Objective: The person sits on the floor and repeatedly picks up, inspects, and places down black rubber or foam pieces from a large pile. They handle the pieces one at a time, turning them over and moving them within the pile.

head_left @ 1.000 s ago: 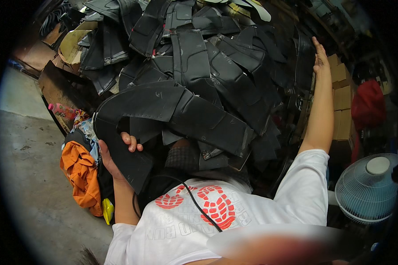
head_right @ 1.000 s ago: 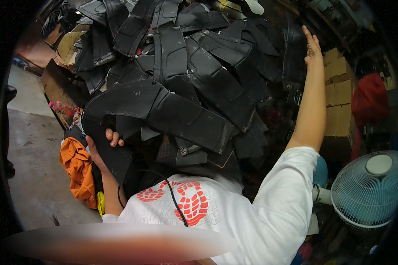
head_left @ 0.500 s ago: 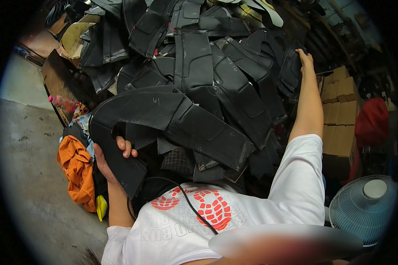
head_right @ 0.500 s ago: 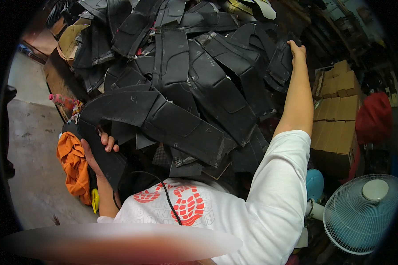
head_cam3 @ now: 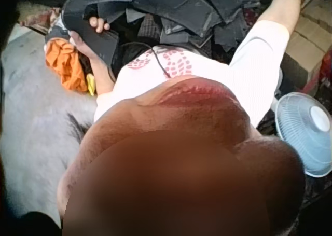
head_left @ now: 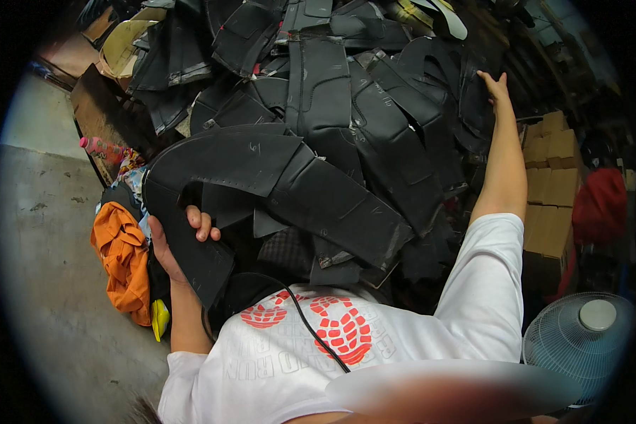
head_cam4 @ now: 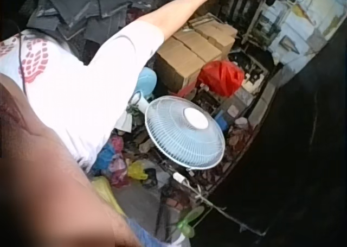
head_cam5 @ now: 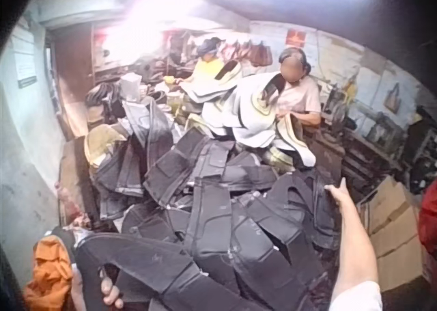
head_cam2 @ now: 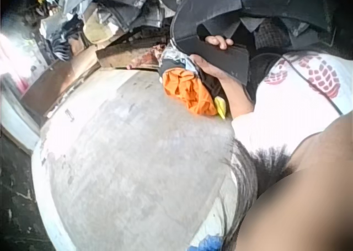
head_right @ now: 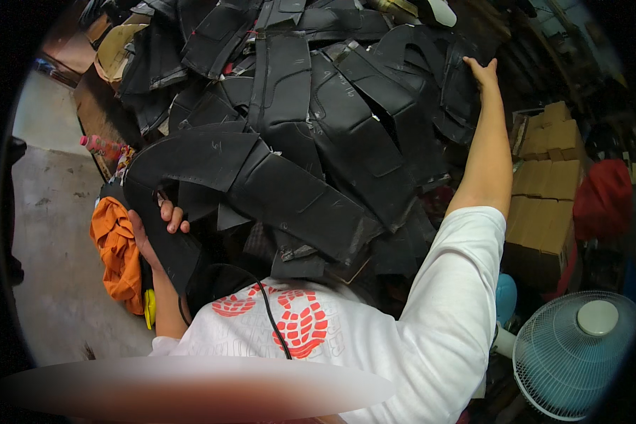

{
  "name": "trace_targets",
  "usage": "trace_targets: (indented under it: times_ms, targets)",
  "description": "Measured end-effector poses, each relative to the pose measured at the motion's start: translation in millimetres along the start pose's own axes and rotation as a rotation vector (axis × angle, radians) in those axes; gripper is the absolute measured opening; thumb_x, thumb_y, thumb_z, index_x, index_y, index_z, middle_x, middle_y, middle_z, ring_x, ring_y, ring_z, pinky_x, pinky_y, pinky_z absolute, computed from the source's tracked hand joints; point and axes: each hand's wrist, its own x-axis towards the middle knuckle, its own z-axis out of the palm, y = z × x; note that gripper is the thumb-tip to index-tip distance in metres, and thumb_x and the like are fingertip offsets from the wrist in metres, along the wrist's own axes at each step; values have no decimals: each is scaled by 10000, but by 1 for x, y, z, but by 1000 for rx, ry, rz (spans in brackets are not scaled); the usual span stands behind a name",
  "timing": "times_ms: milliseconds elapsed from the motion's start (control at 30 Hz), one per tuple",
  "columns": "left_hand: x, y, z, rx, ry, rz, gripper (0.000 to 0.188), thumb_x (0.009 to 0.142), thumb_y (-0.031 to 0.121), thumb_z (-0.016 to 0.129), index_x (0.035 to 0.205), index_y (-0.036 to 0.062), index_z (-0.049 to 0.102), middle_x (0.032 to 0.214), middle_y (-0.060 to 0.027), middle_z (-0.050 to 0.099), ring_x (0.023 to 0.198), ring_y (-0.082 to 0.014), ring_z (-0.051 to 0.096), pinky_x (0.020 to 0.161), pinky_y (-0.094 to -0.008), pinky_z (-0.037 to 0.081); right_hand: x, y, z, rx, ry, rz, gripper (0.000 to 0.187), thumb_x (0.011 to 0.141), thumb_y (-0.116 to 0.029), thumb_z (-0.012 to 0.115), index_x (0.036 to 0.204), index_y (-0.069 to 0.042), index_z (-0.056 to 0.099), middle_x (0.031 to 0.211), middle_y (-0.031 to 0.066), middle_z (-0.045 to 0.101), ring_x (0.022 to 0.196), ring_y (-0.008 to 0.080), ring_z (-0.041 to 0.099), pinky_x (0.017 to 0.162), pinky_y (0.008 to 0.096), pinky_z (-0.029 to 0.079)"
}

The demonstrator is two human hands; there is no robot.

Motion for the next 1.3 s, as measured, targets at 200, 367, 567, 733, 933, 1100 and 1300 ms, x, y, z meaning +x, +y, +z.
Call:
trace_targets:
  times_ms: [200,367,567,733,933,1100,1300]
  targets:
    - [-2,1,4,-44,32,-56,568,973,483,457,1234,-21,449,878,-121,489,760,-210,487,784,-430,481,-11,-17,6,-440,284,-266,1132,661,-660,706,1502,-91,205,1395,283,424,1268,449,433,1072,487,324]
    - [2,2,5,29,62,-34,580,955,547,432,1092,-11,511,832,-115,510,755,-206,521,766,-398,501,-120,-115,0,-21,-61,-799,675,813,-405,712,1383,-120,490,1344,189,517,1235,281,508,1000,370,413]
    - [6,0,9,68,172,-32,686,915,632,427,886,-36,582,758,-105,540,748,-215,570,770,-364,511,-286,-175,39,-174,-591,-849,577,853,-393,683,1366,-205,499,697,49,554,643,128,528,616,275,444]
    - [6,-1,12,129,225,-27,685,923,622,419,893,-41,587,774,-102,546,752,-222,579,770,-369,513,-334,-182,76,-203,-516,-832,766,803,-284,746,1457,-220,352,679,34,533,607,137,547,591,315,471]
    - [9,-4,14,120,238,-60,691,912,640,419,890,-28,593,778,-108,560,762,-246,606,771,-357,511,-323,-185,59,538,-570,-555,772,792,-21,691,1463,-136,326,844,23,556,723,64,527,621,203,429]
    - [9,-1,8,139,210,-101,695,911,642,420,888,-30,596,766,-110,562,769,-246,609,767,-354,514,-296,-190,26,844,-257,-596,678,819,-36,691,1403,-165,371,1020,65,545,722,50,524,542,162,412]
    - [7,-1,-4,-42,-16,-36,659,937,588,435,980,-58,560,825,-123,548,794,-227,572,834,-370,507,-263,-165,-28,-284,534,-959,659,808,-84,693,1397,-173,411,1054,50,599,957,139,593,910,323,478]
